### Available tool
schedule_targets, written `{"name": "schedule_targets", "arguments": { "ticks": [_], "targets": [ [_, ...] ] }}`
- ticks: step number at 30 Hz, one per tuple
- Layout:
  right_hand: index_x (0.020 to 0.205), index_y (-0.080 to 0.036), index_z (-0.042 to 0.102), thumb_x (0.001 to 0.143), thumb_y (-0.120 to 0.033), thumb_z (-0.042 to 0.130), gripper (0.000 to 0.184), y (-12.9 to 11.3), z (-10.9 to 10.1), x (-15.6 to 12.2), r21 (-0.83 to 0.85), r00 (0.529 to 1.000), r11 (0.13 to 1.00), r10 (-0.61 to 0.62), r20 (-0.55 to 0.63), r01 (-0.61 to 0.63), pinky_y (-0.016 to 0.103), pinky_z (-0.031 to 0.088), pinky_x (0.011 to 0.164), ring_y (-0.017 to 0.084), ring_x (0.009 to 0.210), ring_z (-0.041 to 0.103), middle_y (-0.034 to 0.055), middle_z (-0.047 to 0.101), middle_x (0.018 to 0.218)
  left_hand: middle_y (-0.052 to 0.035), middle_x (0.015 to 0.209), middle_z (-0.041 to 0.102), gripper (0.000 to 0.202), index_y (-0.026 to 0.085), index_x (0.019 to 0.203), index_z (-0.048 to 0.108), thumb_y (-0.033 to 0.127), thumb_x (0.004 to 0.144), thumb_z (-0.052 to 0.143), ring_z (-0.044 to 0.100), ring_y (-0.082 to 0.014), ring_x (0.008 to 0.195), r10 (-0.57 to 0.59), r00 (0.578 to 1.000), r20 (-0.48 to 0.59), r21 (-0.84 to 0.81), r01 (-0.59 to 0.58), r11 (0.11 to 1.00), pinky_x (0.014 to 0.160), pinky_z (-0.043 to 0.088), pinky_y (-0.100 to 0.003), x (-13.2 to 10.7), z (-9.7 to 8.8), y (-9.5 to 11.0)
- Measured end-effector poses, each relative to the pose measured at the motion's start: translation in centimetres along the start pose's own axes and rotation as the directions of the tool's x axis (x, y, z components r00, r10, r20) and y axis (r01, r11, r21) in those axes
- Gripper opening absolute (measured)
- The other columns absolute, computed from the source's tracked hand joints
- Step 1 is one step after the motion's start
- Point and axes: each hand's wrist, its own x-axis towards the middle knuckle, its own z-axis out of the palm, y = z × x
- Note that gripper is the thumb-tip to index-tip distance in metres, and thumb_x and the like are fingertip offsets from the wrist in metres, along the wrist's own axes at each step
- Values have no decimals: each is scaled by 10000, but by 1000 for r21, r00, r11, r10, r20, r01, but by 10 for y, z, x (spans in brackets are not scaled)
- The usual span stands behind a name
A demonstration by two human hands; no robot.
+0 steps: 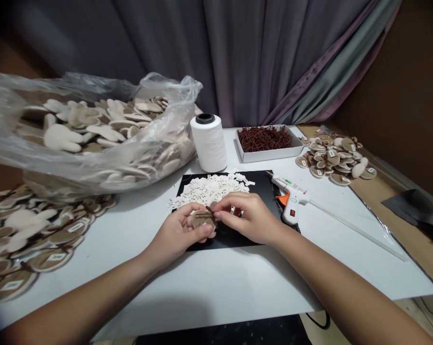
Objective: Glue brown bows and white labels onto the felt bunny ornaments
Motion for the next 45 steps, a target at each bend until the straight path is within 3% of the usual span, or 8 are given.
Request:
{"name": "schedule_targets", "arguments": {
  "ticks": [11,22,32,38,45],
  "targets": [
    [817,-182,641,827,-156,585,62,3,7,-4,-88,997,995,-61,-52,56,266,491,611,147,687,625,51,682,791,-5,713,673,329,174,960,526,273,718,725,638,-135,654,-11,1000,-2,21,11,1000,579,475,-228,-4,1,0],
    [707,-175,616,805,-159,604,101,2,15,-6,-94,994,995,-23,-107,13,257,469,577,137,621,598,38,654,690,22,699,619,350,179,930,518,270,685,751,585,-111,630,-4,999,-33,63,6,998,574,434,-217,-4,1,-3],
    [790,-172,623,830,-136,549,91,2,17,-7,-202,971,958,-222,-85,202,298,479,599,157,632,592,56,641,673,50,650,518,317,169,866,532,309,682,749,478,-81,571,7,999,-37,65,-4,998,526,350,-194,-5,1,-6],
    [865,-173,631,828,-110,511,141,0,17,-6,-236,966,944,-250,-59,230,330,499,632,171,662,601,75,665,735,51,655,515,348,166,834,521,325,648,768,482,-85,581,-10,999,-49,37,12,999,544,364,-199,-4,1,-5],
    [930,-166,642,800,-75,512,205,-1,18,-7,-240,947,933,-302,-112,269,317,519,613,170,667,610,83,666,747,54,646,527,340,162,810,503,314,660,768,489,-80,589,15,998,-66,-9,-15,1000,561,369,-200,-5,2,-4]
  ]
}}
